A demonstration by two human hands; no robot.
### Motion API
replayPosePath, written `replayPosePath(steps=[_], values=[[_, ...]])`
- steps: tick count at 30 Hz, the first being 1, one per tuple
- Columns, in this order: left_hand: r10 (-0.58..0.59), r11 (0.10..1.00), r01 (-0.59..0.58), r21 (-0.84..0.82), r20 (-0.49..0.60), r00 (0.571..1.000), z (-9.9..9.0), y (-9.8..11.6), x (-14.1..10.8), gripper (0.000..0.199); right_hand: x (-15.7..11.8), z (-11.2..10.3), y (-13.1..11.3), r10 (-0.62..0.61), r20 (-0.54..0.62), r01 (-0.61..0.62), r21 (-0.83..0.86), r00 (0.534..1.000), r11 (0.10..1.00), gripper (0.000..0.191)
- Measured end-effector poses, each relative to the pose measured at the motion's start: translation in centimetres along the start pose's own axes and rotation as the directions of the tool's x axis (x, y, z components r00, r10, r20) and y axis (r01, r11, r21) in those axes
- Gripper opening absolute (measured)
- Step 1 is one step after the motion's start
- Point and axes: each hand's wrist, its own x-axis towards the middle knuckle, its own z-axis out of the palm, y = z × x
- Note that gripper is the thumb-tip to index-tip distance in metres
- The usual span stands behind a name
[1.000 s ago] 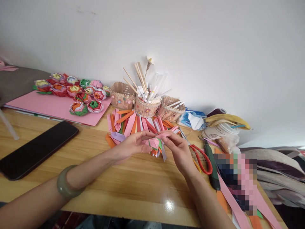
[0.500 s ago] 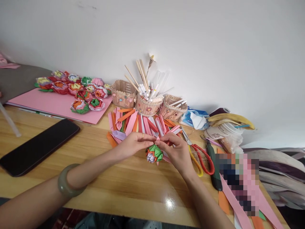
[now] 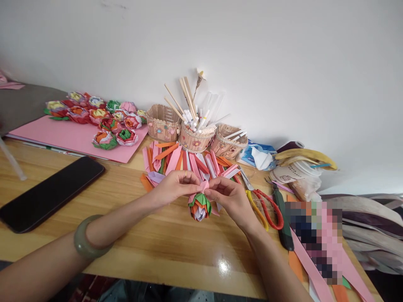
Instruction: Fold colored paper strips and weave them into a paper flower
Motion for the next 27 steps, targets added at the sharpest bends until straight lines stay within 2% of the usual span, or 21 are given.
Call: replayPosePath(steps=[9, 14, 17, 19, 22, 27], values=[[-0.013, 1.000, 0.014, -0.012, 0.101, 0.995, 0.04, 0.19, -0.40, 0.020, -0.23, 0.04, -0.23, 0.010, 0.007, -0.010, 0.023, 1.000, 1.000, 0.015], [0.052, 0.998, -0.054, 0.034, 0.053, 0.997, 0.18, 0.10, -0.36, 0.019, -0.20, 0.19, 0.01, -0.018, -0.011, 0.017, -0.035, 1.000, 0.999, 0.015], [0.079, 0.993, -0.081, 0.085, 0.022, 0.997, 0.32, -0.13, -0.43, 0.017, -0.18, 0.23, 0.20, -0.070, -0.030, 0.063, -0.186, 0.997, 0.980, 0.014], [0.087, 0.988, -0.088, 0.127, 0.012, 0.996, 0.37, -0.36, -0.51, 0.014, -0.24, 0.28, 0.27, -0.125, -0.034, 0.106, -0.340, 0.992, 0.934, 0.013], [0.099, 0.979, -0.097, 0.180, -0.003, 0.995, 0.34, -0.68, -0.57, 0.010, -0.47, 0.40, 0.33, -0.254, -0.007, 0.208, -0.548, 0.967, 0.810, 0.013], [0.075, 0.989, -0.075, 0.127, 0.005, 0.997, 0.11, -0.33, -0.34, 0.008, -0.90, 0.34, 0.52, -0.478, 0.071, 0.377, -0.719, 0.875, 0.583, 0.013]])
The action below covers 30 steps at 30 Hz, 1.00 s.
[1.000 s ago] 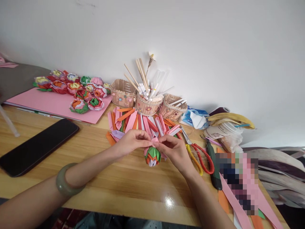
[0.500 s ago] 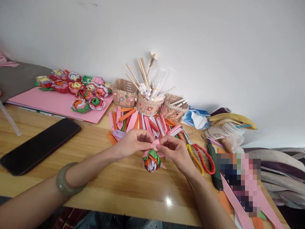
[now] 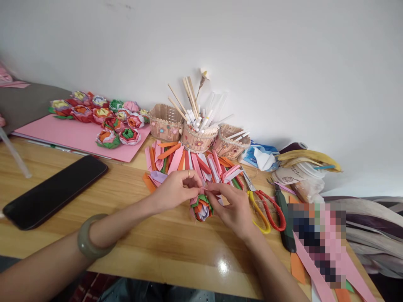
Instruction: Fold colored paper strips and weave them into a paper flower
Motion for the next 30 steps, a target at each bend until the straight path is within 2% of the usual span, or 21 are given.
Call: replayPosePath(steps=[4, 8, 10, 13, 15, 16, 17, 19, 21, 24, 27, 30], values=[[-0.090, 0.985, 0.102, -0.136, 0.091, 0.992, -0.1, 0.6, 0.1, 0.020, -0.2, -0.3, 0.3, -0.150, -0.095, 0.141, -0.097, 0.984, 0.985, 0.013], [-0.136, 0.961, 0.206, -0.183, 0.337, 0.932, 0.0, 0.5, -0.2, 0.031, -0.4, -0.5, 0.7, -0.263, -0.151, 0.247, -0.115, 0.953, 0.962, 0.021], [-0.119, 0.970, 0.188, -0.154, 0.374, 0.920, 0.1, 0.2, -0.3, 0.038, -0.4, -0.5, 0.7, -0.284, -0.152, 0.273, -0.091, 0.947, 0.958, 0.023], [-0.079, 0.993, 0.098, -0.067, 0.244, 0.967, 0.2, -0.4, -0.1, 0.051, -0.3, -0.6, 0.3, -0.231, -0.227, 0.220, -0.074, 0.946, 0.973, 0.018], [0.000, 0.999, -0.003, 0.032, 0.088, 0.996, 0.1, -0.6, 0.1, 0.058, -0.2, -0.6, -0.1, -0.087, -0.288, 0.087, -0.012, 0.954, 0.996, 0.013], [0.064, 0.992, -0.064, 0.111, 0.005, 0.998, 0.0, -0.6, 0.1, 0.058, 0.0, -0.6, -0.2, 0.020, -0.274, -0.003, 0.060, 0.962, 0.998, 0.010], [0.135, 0.971, -0.118, 0.207, -0.070, 0.988, -0.1, -0.6, 0.2, 0.057, 0.1, -0.6, -0.4, 0.134, -0.218, -0.102, 0.151, 0.967, 0.983, 0.010], [0.256, 0.898, -0.174, 0.404, -0.157, 0.954, -0.3, -0.6, 0.2, 0.050, 0.4, -0.6, -0.5, 0.307, -0.019, -0.284, 0.334, 0.951, 0.899, 0.018], [0.309, 0.826, -0.177, 0.535, -0.167, 0.936, -0.3, -0.6, 0.1, 0.043, 0.6, -0.4, -0.4, 0.358, 0.140, -0.380, 0.474, 0.923, 0.794, 0.024], [0.320, 0.783, -0.182, 0.594, -0.134, 0.938, -0.2, -0.7, 0.0, 0.038, 0.8, -0.2, -0.1, 0.352, 0.217, -0.410, 0.588, 0.910, 0.698, 0.024], [0.292, 0.839, -0.198, 0.507, -0.114, 0.949, 0.2, -0.9, 0.0, 0.041, 0.7, 0.0, 0.1, 0.348, 0.240, -0.420, 0.611, 0.906, 0.672, 0.023], [0.214, 0.923, -0.162, 0.348, -0.117, 0.970, 0.5, -1.0, 0.0, 0.051, 0.6, 0.1, 0.1, 0.341, 0.235, -0.412, 0.594, 0.910, 0.691, 0.024]])
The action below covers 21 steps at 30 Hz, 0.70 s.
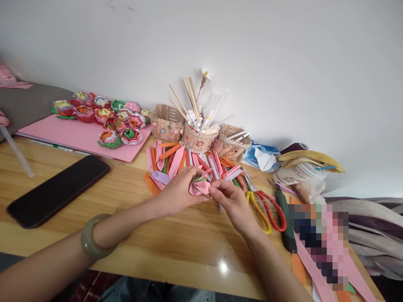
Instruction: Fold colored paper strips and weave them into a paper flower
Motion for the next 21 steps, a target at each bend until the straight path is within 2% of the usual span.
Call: replayPosePath(steps=[4, 7, 17, 21], values=[[-0.103, 0.985, 0.107, -0.133, 0.033, 0.994, 0.06, 0.51, 0.06, 0.057, -0.01, 0.09, 0.03, -0.006, -0.009, 0.005, -0.040, 1.000, 0.999, 0.025], [-0.134, 0.976, 0.137, -0.172, 0.028, 0.991, -0.03, 0.76, 0.09, 0.058, 0.01, 0.17, 0.05, -0.016, -0.014, 0.015, -0.075, 1.000, 0.997, 0.027], [-0.108, 0.966, 0.104, -0.238, -0.002, 0.994, 0.12, 0.55, -0.04, 0.056, -0.03, 0.36, 0.16, -0.064, -0.037, 0.054, -0.216, 0.997, 0.975, 0.025], [-0.088, 0.929, 0.073, -0.362, -0.025, 0.996, -0.16, 0.54, 0.11, 0.057, -0.07, 0.15, -0.04, -0.038, -0.036, 0.028, -0.251, 0.999, 0.968, 0.024]])
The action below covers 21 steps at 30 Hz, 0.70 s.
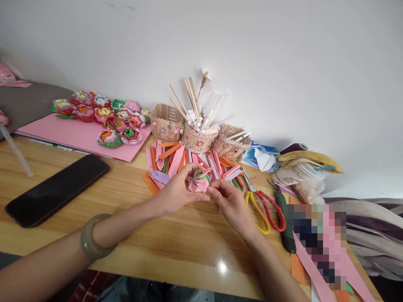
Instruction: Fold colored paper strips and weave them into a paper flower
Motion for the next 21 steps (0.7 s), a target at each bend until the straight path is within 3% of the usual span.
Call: replayPosePath(steps=[3, 7, 10, 13, 17, 21], values=[[-0.084, 0.977, 0.081, -0.196, -0.004, 0.996, -0.4, 0.4, 0.2, 0.054, 0.1, -0.6, 0.0, 0.053, -0.054, -0.050, 0.067, 0.997, 0.997, 0.022], [-0.206, 0.871, 0.276, -0.407, 0.206, 0.956, -0.7, 0.7, 0.1, 0.044, 0.2, -1.4, 0.0, -0.013, -0.225, 0.065, 0.228, 0.974, 0.972, 0.014], [-0.250, 0.794, 0.404, -0.454, 0.362, 0.898, -0.7, 0.6, 0.0, 0.041, 0.3, -1.6, -0.2, -0.076, -0.177, 0.113, 0.211, 0.981, 0.971, 0.021], [-0.282, 0.752, 0.476, -0.455, 0.431, 0.857, -0.6, 0.4, -0.2, 0.042, 0.2, -1.6, -0.6, -0.122, -0.089, 0.136, 0.180, 0.989, 0.974, 0.017], [-0.306, 0.755, 0.504, -0.420, 0.454, 0.837, -0.7, 0.4, -0.1, 0.038, 0.1, -1.5, -0.7, -0.109, -0.099, 0.130, 0.238, 0.989, 0.963, 0.010], [-0.258, 0.842, 0.394, -0.369, 0.366, 0.894, -0.7, 0.5, 0.2, 0.026, 0.2, -1.3, -0.4, -0.115, -0.112, 0.136, 0.199, 0.987, 0.970, 0.013]])
